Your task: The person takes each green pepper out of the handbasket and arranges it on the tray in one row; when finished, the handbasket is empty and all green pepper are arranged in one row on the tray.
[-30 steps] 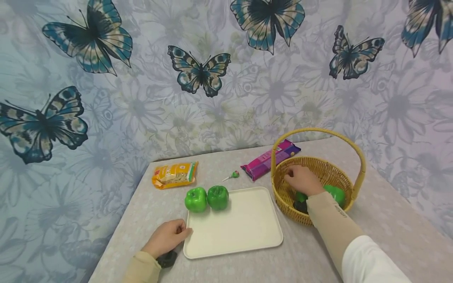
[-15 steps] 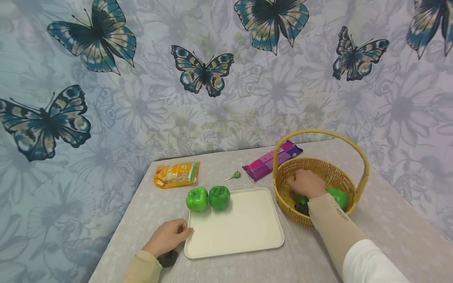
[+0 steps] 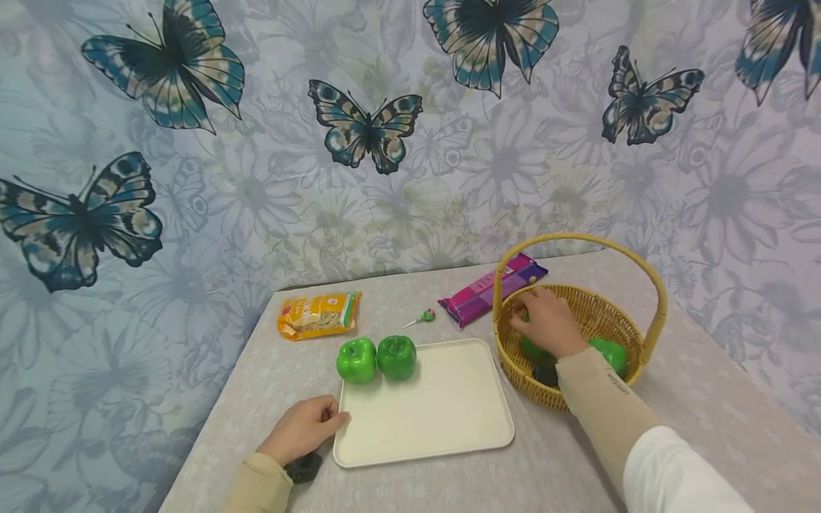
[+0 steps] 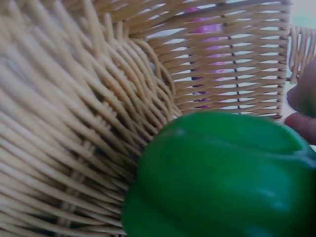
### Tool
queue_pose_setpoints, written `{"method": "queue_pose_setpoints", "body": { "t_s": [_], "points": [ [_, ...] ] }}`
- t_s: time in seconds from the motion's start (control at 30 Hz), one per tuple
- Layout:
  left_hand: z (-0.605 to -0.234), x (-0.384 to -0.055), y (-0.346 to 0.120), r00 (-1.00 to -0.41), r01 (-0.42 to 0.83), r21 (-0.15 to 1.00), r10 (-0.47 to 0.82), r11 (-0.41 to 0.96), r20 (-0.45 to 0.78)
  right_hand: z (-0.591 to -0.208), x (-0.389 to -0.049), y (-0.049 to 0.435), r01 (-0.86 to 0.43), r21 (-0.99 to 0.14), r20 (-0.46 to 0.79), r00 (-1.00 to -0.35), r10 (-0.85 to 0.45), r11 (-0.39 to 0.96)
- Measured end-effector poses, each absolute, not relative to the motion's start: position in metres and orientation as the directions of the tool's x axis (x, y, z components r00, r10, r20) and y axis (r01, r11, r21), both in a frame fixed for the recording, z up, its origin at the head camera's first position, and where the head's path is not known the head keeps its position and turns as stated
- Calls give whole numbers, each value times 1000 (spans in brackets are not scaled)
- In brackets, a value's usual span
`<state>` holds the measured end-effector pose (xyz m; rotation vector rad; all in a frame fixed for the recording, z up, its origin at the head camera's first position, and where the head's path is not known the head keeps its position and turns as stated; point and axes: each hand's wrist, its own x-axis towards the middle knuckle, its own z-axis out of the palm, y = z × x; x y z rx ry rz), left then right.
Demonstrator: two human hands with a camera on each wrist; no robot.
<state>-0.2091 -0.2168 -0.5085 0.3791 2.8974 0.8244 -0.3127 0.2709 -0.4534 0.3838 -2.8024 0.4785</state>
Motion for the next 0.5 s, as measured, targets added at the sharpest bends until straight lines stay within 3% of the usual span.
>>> {"method": "queue_pose_setpoints", "body": {
  "t_s": [0.27,0.5],
  "points": [
    [-507,-210,-216,-964,189,539,259,821,-57,-454,-311,266,-286,-224,205,-948,-242,931],
    [-509,-210,-217,-968,178,536,245,825,-55,-451,-310,267,-244,-302,100,-970,-223,922]
  ]
}}
